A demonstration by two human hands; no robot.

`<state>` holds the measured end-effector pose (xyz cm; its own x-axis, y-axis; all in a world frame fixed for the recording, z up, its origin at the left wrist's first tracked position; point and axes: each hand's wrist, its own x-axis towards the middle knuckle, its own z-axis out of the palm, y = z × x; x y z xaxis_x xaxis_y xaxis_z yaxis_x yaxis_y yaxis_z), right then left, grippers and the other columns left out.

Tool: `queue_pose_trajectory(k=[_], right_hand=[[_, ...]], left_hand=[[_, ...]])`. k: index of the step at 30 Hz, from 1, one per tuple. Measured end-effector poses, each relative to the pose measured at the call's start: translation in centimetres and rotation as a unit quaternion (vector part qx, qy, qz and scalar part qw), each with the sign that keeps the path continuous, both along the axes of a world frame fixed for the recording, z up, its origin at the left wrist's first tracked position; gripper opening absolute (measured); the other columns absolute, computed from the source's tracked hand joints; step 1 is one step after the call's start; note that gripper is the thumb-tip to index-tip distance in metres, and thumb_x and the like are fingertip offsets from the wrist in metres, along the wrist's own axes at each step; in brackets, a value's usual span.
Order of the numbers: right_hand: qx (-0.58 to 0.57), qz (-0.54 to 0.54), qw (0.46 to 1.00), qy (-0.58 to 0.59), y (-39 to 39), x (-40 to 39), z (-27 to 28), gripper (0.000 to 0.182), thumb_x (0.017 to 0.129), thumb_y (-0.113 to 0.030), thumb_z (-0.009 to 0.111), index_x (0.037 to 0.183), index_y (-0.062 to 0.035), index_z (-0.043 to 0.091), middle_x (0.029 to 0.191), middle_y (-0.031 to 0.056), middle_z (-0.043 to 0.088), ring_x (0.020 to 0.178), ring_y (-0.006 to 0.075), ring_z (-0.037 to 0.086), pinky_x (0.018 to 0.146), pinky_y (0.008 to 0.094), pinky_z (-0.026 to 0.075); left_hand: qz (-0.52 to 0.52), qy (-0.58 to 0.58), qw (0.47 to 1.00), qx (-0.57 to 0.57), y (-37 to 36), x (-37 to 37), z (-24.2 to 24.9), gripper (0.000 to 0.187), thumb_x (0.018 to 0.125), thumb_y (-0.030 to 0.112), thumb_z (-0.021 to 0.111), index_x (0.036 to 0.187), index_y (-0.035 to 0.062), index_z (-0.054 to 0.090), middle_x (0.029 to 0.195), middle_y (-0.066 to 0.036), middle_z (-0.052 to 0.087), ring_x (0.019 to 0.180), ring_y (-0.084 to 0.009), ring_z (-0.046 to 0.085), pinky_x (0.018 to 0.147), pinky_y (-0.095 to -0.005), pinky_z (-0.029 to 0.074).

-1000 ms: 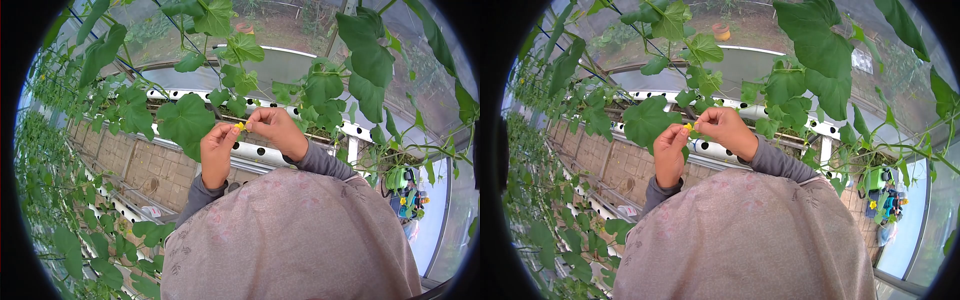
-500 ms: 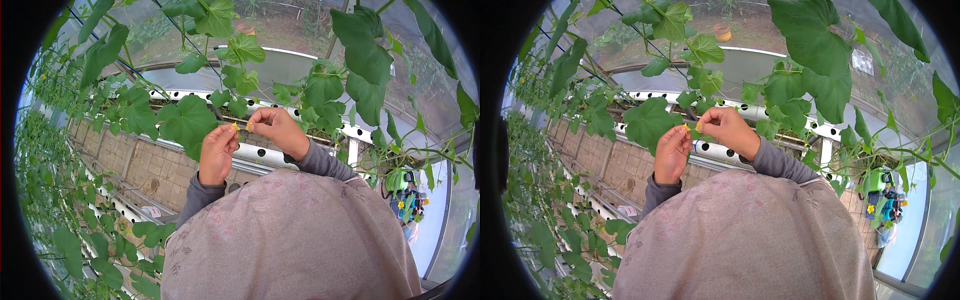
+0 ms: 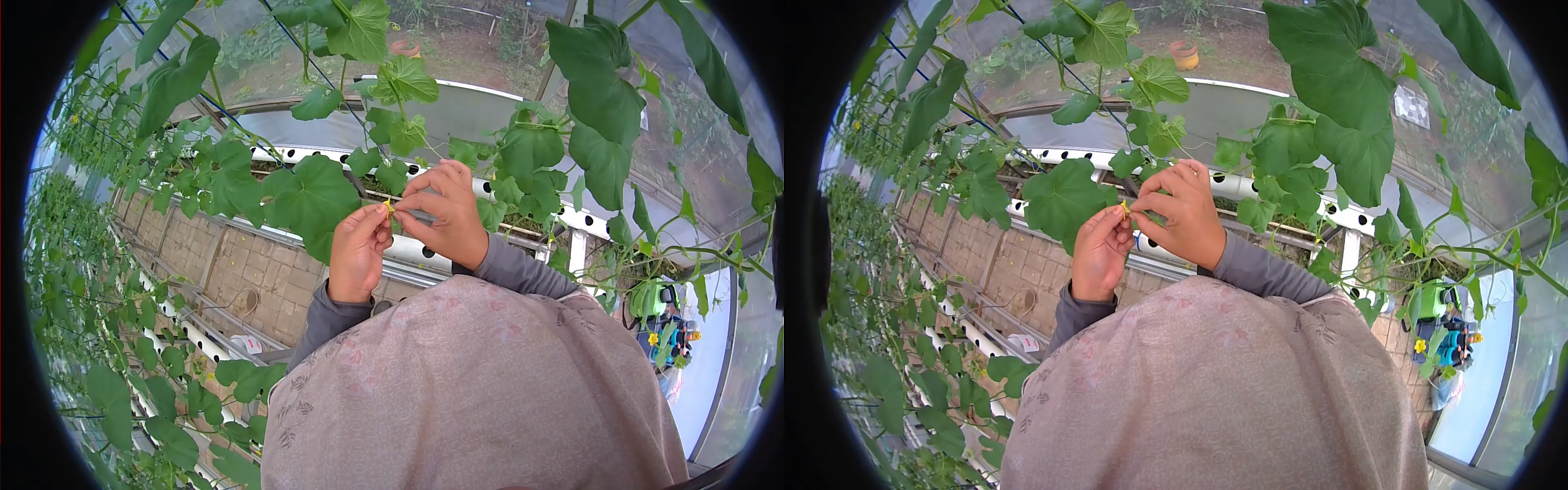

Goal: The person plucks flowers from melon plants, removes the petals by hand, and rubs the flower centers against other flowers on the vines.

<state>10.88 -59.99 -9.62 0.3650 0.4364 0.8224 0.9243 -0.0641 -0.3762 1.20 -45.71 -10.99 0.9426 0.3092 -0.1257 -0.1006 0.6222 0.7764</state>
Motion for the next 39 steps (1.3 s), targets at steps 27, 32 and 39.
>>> queue_pose_trajectory(k=[27,32,39], right_hand=[[0.069,0.243,0.923,0.291,-1.2,4.4,13.9,0.012,0.087,-0.012,0.067,0.092,-0.0016,0.066,0.084,0.0006,0.065,0.082,0.0078,0.056,0.076,0.0256,0.044],[0.078,0.255,0.939,0.216,-1.4,3.7,19.4,0.012,0.086,-0.012,0.067,0.092,-0.0016,0.066,0.085,-0.0003,0.065,0.081,0.0079,0.056,0.075,0.0259,0.044],[0.128,0.301,0.930,0.167,-1.2,3.0,26.5,0.010,0.086,-0.009,0.067,0.091,-0.0007,0.065,0.084,-0.0001,0.064,0.079,0.0065,0.056,0.073,0.0234,0.045]], left_hand=[[-0.045,-0.073,0.891,0.447,4.6,-0.4,15.7,0.027,0.086,0.005,0.066,0.111,-0.0004,0.062,0.090,0.002,0.060,0.075,-0.0033,0.054,0.067,-0.0181,0.043],[0.142,-0.252,0.776,0.560,5.5,-1.7,25.1,0.011,0.084,0.005,0.068,0.094,0.0012,0.067,0.085,0.000,0.060,0.072,-0.0055,0.051,0.066,-0.0205,0.041],[0.440,-0.334,0.553,0.624,9.2,-2.8,37.1,0.008,0.083,0.008,0.067,0.086,0.0016,0.067,0.077,-0.001,0.060,0.068,-0.0077,0.049,0.061,-0.0232,0.039]])
